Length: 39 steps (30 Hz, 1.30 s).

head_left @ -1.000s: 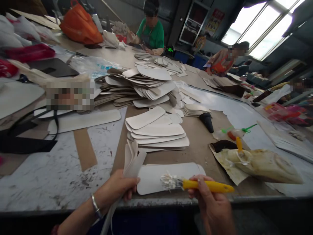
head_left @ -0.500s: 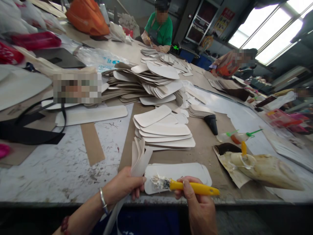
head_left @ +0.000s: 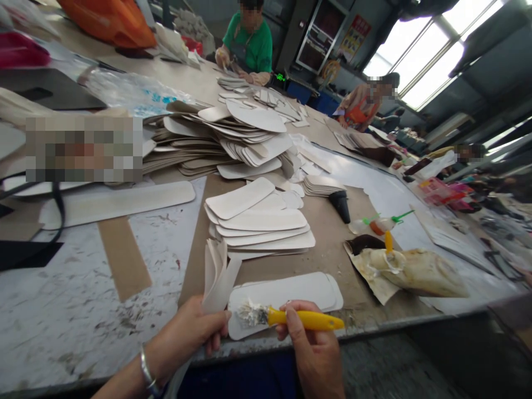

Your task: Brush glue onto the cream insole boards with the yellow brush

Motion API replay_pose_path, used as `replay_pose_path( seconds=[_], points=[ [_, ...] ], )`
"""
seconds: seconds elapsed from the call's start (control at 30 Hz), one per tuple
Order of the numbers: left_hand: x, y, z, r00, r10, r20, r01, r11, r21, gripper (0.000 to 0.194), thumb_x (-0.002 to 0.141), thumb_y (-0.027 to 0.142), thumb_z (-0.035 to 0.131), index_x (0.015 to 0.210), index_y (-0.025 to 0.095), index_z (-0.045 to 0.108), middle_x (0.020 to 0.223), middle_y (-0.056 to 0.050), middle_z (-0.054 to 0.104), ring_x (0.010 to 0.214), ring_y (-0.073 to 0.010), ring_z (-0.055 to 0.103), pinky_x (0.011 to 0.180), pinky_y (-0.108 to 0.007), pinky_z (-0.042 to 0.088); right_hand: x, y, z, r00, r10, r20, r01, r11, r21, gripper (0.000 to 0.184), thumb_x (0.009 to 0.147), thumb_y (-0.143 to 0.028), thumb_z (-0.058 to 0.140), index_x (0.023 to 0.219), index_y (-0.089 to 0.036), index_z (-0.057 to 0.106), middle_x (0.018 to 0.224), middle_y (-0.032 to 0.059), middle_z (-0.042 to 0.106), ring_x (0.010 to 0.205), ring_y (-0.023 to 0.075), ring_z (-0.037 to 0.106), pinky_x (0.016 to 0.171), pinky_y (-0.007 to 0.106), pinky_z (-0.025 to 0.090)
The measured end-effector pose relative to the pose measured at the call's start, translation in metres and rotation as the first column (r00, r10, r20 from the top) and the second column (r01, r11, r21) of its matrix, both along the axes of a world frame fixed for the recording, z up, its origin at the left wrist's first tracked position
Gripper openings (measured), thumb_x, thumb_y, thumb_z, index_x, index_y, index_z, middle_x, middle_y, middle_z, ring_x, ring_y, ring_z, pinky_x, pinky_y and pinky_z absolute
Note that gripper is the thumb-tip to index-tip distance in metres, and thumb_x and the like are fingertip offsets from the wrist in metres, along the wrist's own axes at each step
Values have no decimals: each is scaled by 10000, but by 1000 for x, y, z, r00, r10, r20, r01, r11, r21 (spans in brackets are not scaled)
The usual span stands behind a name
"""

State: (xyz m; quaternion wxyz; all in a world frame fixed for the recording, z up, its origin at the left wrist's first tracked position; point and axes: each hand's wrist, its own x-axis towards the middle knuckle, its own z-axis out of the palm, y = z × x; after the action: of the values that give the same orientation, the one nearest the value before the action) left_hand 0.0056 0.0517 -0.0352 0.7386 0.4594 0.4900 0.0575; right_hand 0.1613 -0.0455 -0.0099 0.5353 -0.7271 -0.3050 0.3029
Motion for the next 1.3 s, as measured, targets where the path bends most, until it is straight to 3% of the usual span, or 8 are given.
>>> replay_pose_path(
  seconds=[0.13,0.37,0.53,0.77,0.9,1.13,1.2,1.3],
  points=[
    [2,-2,-3,997,38,-66,-35,999,37,240,578,395,526,444,199,492,364,14,484,364,-108,406,428,-232,320,33,-9,-8,957,16,291,-11,1000,-20,239,805,-408,555,823,-176,607,723,39,619,590,169,606,569,273,509],
    [3,-6,-17,993,83,-87,-80,996,39,222,545,387,540,425,203,504,343,15,478,345,-114,391,407,-244,333,105,-22,-5,641,-18,767,60,998,-27,228,834,-373,500,817,-174,610,757,69,643,704,209,623,700,340,508],
    [3,-5,-24,990,77,-119,-71,996,48,240,523,420,528,404,215,491,339,-7,479,332,-123,392,400,-257,351,117,-26,3,483,-26,875,28,999,14,209,852,-340,478,817,-177,603,785,73,646,727,199,623,699,320,511],
    [3,-5,-29,993,62,-104,-60,998,29,253,521,436,515,417,206,498,361,-34,484,340,-139,409,400,-256,334,115,-30,8,398,-45,916,-23,998,59,162,850,-309,497,838,-185,600,781,65,650,726,197,629,706,322,522],
    [2,-5,-17,992,71,-100,-68,997,32,264,553,438,534,433,204,506,382,-29,490,359,-129,412,414,-241,325,101,-27,5,454,-23,891,-136,986,95,91,827,-242,531,850,-197,607,771,54,653,733,191,632,693,306,532],
    [3,-4,2,998,44,-49,-42,998,45,264,596,416,538,459,191,511,400,-6,489,398,-120,430,450,-232,333,15,-16,-7,896,5,444,-106,973,204,109,823,-270,534,800,-214,624,807,54,630,713,187,612,662,316,526],
    [1,-5,0,998,44,-54,-40,997,66,274,625,423,531,478,192,507,395,5,496,391,-117,428,450,-234,333,-1,-11,-12,922,66,381,-165,958,234,127,839,-258,504,792,-211,613,780,53,617,702,181,604,648,317,524],
    [0,-6,-5,997,40,-60,-35,996,86,281,656,423,527,492,195,509,401,13,511,397,-120,441,451,-235,346,13,-8,-15,849,89,521,-235,947,220,110,840,-205,497,834,-210,608,775,49,628,753,180,607,676,308,516]
  ],
)
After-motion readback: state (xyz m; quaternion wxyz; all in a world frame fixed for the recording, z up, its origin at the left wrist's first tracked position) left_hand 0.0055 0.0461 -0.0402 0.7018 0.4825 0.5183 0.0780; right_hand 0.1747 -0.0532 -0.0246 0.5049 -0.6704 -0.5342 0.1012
